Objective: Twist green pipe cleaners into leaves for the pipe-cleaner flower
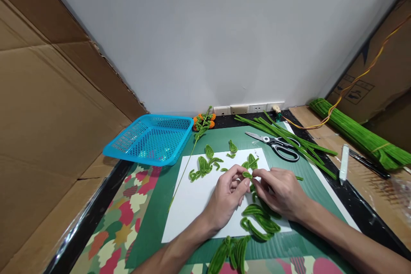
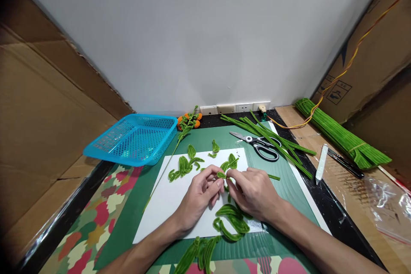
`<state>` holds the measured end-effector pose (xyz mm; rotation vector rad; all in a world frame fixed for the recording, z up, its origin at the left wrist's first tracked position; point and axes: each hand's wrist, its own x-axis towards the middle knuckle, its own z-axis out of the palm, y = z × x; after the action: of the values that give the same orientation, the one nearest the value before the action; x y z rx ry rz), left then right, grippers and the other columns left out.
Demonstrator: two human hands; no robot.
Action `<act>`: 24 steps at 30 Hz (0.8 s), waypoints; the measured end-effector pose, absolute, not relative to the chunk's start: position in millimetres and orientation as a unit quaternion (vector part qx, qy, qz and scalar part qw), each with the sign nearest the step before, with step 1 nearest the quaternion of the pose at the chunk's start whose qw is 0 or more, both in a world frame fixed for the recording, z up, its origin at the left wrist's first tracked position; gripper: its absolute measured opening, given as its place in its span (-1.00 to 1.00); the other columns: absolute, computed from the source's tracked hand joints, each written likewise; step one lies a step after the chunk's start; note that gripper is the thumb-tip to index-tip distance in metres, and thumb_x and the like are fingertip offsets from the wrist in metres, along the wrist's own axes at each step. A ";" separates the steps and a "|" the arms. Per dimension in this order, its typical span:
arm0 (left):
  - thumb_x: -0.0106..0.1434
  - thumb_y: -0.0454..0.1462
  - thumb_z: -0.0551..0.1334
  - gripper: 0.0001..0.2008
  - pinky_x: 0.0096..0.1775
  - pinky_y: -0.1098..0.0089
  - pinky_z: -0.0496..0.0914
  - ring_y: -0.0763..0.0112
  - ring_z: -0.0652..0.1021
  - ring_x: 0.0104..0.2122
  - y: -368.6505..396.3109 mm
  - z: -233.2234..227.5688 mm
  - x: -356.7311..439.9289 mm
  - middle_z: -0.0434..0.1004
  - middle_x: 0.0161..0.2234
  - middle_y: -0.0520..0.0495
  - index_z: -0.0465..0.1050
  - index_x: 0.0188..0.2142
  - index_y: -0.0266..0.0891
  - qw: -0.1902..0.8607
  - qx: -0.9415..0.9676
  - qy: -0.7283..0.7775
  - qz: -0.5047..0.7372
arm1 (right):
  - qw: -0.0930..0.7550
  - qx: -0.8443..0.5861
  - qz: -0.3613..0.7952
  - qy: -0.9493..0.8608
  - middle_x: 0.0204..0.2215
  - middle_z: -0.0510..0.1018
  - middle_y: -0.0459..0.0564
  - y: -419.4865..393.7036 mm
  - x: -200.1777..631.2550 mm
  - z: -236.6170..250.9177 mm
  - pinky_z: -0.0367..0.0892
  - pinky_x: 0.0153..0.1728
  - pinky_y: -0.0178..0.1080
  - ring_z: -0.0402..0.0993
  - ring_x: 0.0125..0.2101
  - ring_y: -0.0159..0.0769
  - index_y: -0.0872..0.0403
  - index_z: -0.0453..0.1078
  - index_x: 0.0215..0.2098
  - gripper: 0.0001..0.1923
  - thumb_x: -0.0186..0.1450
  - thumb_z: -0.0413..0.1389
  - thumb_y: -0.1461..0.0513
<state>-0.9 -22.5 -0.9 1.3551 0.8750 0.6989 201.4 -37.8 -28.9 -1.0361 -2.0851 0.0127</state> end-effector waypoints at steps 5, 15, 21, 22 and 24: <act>0.52 0.00 0.16 -0.69 -0.51 0.50 0.21 0.59 0.32 -0.58 -21.7 -3.5 0.4 0.43 -0.40 0.09 0.36 -0.11 -0.21 0.630 0.603 0.376 0.313 | 0.398 -0.407 0.005 -0.822 -0.61 0.45 -0.19 -37.6 200.9 -28.1 0.12 -0.44 -0.28 0.26 -0.61 -0.37 0.12 0.42 -0.12 -0.90 0.49 0.06 0.34; 0.54 0.01 0.12 -0.65 -0.50 0.48 0.24 0.57 0.34 -0.59 -20.9 -3.3 1.3 0.44 -0.42 0.08 0.35 -0.19 -0.22 0.620 0.609 0.389 0.307 | 0.397 -0.406 0.007 -0.823 -0.60 0.48 -0.17 -38.8 200.7 -26.1 0.16 -0.46 -0.27 0.30 -0.61 -0.37 0.10 0.41 -0.08 -0.90 0.50 0.06 0.33; 0.53 0.02 0.11 -0.62 -0.50 0.48 0.24 0.58 0.34 -0.60 -20.7 -6.5 1.6 0.42 -0.44 0.09 0.37 -0.23 -0.23 0.611 0.612 0.396 0.311 | 0.393 -0.403 0.010 -0.826 -0.60 0.47 -0.20 -39.6 201.2 -25.0 0.19 -0.45 -0.27 0.32 -0.61 -0.36 0.11 0.39 -0.01 -0.88 0.50 0.09 0.28; 0.53 0.02 0.12 -0.62 -0.50 0.48 0.24 0.58 0.34 -0.60 -20.7 -6.8 1.5 0.41 -0.44 0.10 0.37 -0.24 -0.23 0.609 0.612 0.397 0.310 | 0.394 -0.404 0.007 -0.826 -0.61 0.47 -0.21 -39.6 201.1 -25.2 0.19 -0.45 -0.27 0.32 -0.61 -0.36 0.11 0.39 -0.01 -0.88 0.51 0.10 0.27; 0.53 0.03 0.12 -0.62 -0.48 0.47 0.25 0.58 0.34 -0.60 -20.8 -6.7 1.5 0.42 -0.43 0.09 0.37 -0.24 -0.23 0.607 0.614 0.399 0.308 | 0.394 -0.407 0.002 -0.824 -0.61 0.47 -0.21 -39.3 200.8 -25.7 0.19 -0.45 -0.27 0.33 -0.62 -0.36 0.11 0.39 -0.02 -0.89 0.51 0.10 0.27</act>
<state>1.5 -20.8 -6.7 1.4204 0.9225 0.7123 200.8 -39.3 -25.7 -1.0334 -2.0905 0.0056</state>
